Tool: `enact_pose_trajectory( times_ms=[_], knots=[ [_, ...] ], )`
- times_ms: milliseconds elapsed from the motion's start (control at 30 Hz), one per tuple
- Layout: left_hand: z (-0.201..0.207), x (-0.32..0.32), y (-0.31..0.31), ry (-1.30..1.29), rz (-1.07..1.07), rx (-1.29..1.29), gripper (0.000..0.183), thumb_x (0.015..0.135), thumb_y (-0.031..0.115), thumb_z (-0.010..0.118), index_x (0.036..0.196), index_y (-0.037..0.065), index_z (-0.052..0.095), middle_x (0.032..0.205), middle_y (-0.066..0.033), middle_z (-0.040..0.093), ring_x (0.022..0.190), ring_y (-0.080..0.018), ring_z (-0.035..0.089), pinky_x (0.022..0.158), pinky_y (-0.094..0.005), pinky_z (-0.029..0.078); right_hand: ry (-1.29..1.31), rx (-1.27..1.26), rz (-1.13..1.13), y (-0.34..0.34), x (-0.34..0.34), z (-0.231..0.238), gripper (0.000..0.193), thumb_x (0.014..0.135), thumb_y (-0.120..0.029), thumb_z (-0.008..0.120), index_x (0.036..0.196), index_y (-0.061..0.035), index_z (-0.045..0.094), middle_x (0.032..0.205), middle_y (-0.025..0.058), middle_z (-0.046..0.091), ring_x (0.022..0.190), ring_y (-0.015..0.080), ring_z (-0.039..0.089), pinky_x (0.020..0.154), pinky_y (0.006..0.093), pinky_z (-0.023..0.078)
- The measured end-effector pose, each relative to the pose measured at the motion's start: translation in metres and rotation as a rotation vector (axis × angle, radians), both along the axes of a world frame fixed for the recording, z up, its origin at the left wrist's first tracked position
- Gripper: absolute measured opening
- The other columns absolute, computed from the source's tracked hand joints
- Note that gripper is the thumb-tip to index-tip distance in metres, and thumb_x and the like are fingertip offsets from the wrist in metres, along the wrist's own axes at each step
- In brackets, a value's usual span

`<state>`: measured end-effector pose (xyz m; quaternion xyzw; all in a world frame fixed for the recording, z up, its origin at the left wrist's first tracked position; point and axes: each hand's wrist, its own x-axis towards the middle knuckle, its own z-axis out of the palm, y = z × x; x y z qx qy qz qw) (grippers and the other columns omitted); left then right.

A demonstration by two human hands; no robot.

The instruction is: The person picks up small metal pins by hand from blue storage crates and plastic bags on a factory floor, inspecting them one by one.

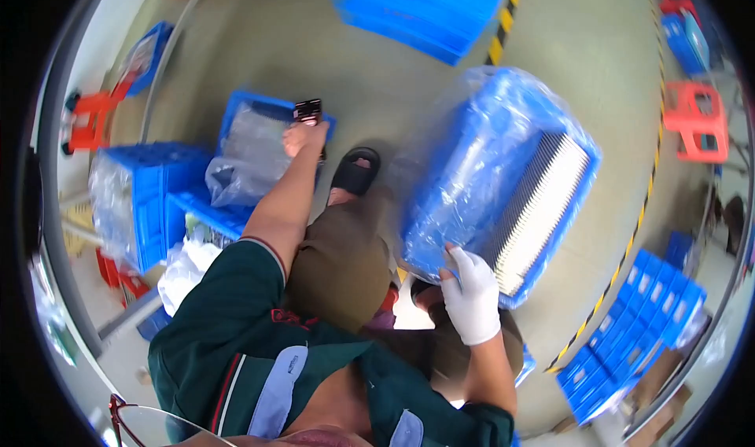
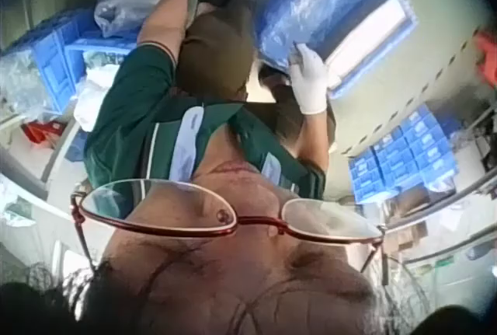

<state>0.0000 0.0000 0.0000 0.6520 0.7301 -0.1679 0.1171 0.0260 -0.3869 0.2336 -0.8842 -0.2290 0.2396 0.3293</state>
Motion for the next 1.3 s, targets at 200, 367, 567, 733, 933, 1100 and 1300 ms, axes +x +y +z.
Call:
enact_pose_trajectory(
  times_ms=[200, 367, 567, 733, 933, 1100, 1300],
  knots=[
    [0.009, -0.006, 0.006, -0.098, -0.278, -0.044, 0.105, 0.051, 0.075, 0.058, 0.113, -0.008, 0.044, 0.111, -0.0194, 0.052, 0.103, -0.0275, 0.054, 0.087, -0.0352, 0.043, -0.176, 0.052, 0.025, 0.011, 0.002, 0.008, 0.031, 0.071, -0.008, 0.059, 0.101, -0.0025, 0.054, 0.083, 0.0143, 0.058, 0.077, 0.032, 0.055, 0.068, 0.0376, 0.045],
    [0.001, -0.013, 0.022, -1.148, 0.372, -0.403, 0.047, 0.076, 0.034, 0.062, 0.098, -0.005, 0.051, 0.091, -0.0169, 0.058, 0.08, -0.0237, 0.06, 0.072, -0.0354, 0.05, -0.258, 0.0, 0.09, -0.012, 0.002, 0.022, 0.031, 0.07, -0.006, 0.059, 0.1, 0.0004, 0.053, 0.08, 0.0148, 0.057, 0.076, 0.0325, 0.055, 0.067, 0.0364, 0.045],
    [0.024, -0.007, 0.038, -1.49, 0.501, -1.158, 0.011, 0.083, -0.004, 0.045, 0.092, -0.006, 0.052, 0.083, -0.0134, 0.056, 0.073, -0.0216, 0.056, 0.067, -0.0312, 0.05, -0.444, 0.164, -0.588, -0.12, -0.002, 0.035, 0.03, 0.078, -0.013, 0.056, 0.106, -0.0045, 0.056, 0.088, 0.0146, 0.06, 0.081, 0.0256, 0.059, 0.074, 0.0304, 0.045],
    [0.129, 0.009, 0.017, -1.547, 0.508, -1.116, 0.027, 0.087, -0.001, 0.042, 0.113, -0.007, 0.045, 0.113, -0.0177, 0.05, 0.095, -0.0241, 0.056, 0.08, -0.0286, 0.052, -0.312, -0.364, -0.966, -0.27, -0.1, 0.007, 0.036, 0.08, -0.026, 0.052, 0.109, -0.0051, 0.056, 0.103, 0.0145, 0.059, 0.096, 0.0244, 0.057, 0.085, 0.0292, 0.042],
    [0.195, 0.014, -0.017, -1.595, 0.295, -1.382, 0.031, 0.088, 0.005, 0.044, 0.118, -0.003, 0.042, 0.108, -0.0123, 0.054, 0.09, -0.0166, 0.058, 0.069, -0.0234, 0.054, 0.056, -0.722, -1.333, -0.378, -0.265, -0.045, 0.03, 0.076, -0.027, 0.052, 0.096, -0.0069, 0.061, 0.095, 0.0181, 0.06, 0.093, 0.0316, 0.056, 0.082, 0.0347, 0.043],
    [0.22, 0.025, -0.069, -1.574, -0.01, -1.646, 0.025, 0.089, 0.009, 0.045, 0.113, 0.0, 0.046, 0.094, -0.0076, 0.055, 0.075, -0.0113, 0.056, 0.06, -0.0213, 0.05, 0.092, -0.756, -1.379, -0.415, -0.358, -0.115, 0.029, 0.077, -0.028, 0.05, 0.091, -0.0063, 0.062, 0.093, 0.019, 0.06, 0.091, 0.0335, 0.056, 0.081, 0.0364, 0.043],
    [0.264, -0.002, -0.148, -1.464, -0.392, -1.585, 0.023, 0.089, 0.011, 0.047, 0.109, 0.0, 0.045, 0.082, -0.0036, 0.047, 0.062, -0.0078, 0.041, 0.057, -0.0195, 0.036, 0.185, -0.652, -1.538, -0.413, -0.348, -0.122, 0.028, 0.078, -0.028, 0.049, 0.093, -0.0075, 0.062, 0.094, 0.0193, 0.06, 0.092, 0.0336, 0.056, 0.082, 0.0381, 0.043]
  ],
)
